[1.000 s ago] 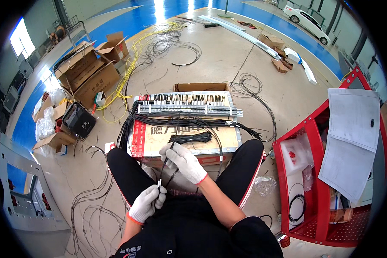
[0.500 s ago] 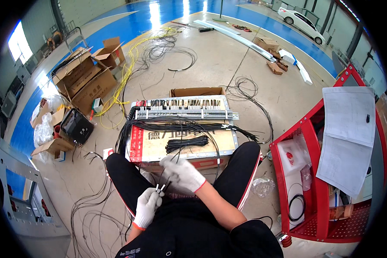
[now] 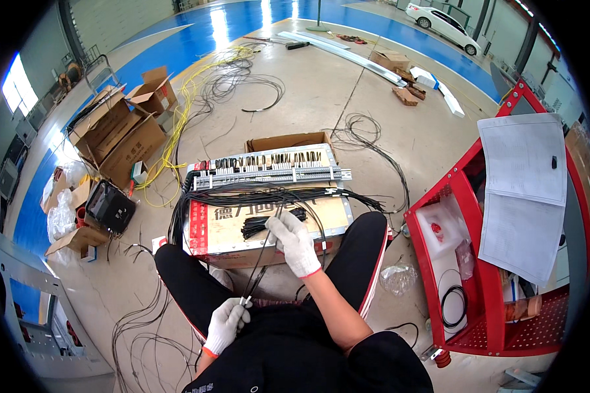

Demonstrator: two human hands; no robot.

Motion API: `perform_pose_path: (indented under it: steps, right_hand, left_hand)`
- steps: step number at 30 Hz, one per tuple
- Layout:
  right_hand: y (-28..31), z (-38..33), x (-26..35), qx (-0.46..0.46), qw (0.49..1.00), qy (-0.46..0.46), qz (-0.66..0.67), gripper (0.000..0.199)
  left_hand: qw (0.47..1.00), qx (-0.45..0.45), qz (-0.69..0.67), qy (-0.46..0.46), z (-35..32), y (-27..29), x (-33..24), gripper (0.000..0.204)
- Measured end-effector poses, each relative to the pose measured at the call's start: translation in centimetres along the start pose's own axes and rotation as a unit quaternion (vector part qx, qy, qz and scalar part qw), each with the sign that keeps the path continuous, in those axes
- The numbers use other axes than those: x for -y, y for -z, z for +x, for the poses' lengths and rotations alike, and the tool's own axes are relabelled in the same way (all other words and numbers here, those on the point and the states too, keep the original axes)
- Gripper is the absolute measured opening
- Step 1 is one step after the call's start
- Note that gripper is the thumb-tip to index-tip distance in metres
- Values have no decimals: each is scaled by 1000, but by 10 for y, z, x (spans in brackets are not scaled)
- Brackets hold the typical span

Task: The person sits on the floor and organizes black electrical wires by gathering them from the floor, straightening them, and placing them on a cardboard box. The person also handles small white boxes and a red tool cart nearby.

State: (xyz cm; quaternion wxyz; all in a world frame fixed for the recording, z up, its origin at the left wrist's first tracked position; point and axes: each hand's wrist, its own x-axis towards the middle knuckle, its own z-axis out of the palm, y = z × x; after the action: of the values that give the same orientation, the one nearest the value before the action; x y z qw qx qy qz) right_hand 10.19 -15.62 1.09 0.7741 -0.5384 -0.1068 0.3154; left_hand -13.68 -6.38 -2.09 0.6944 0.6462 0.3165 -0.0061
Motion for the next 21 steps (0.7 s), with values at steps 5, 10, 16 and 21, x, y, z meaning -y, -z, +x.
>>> perform_pose_path:
  steps: [5, 10, 16, 21]
  right_hand:
    - [-22, -18, -1, 10, 992, 42, -121, 18]
    - [-43, -38, -26, 34, 992, 27, -123, 19]
    - [-49, -41, -25, 90, 985, 30, -146, 23]
    - [-46, -36, -20, 83, 978, 54, -182, 27]
  left_hand:
    - [997, -47, 4, -54, 7, -7, -15, 25]
    - [993, -54, 20, -104, 18, -10, -33, 28]
    - [993, -41, -109, -37, 25, -13, -43, 20]
    - [986, -12, -158, -54, 28, -10, -34, 25]
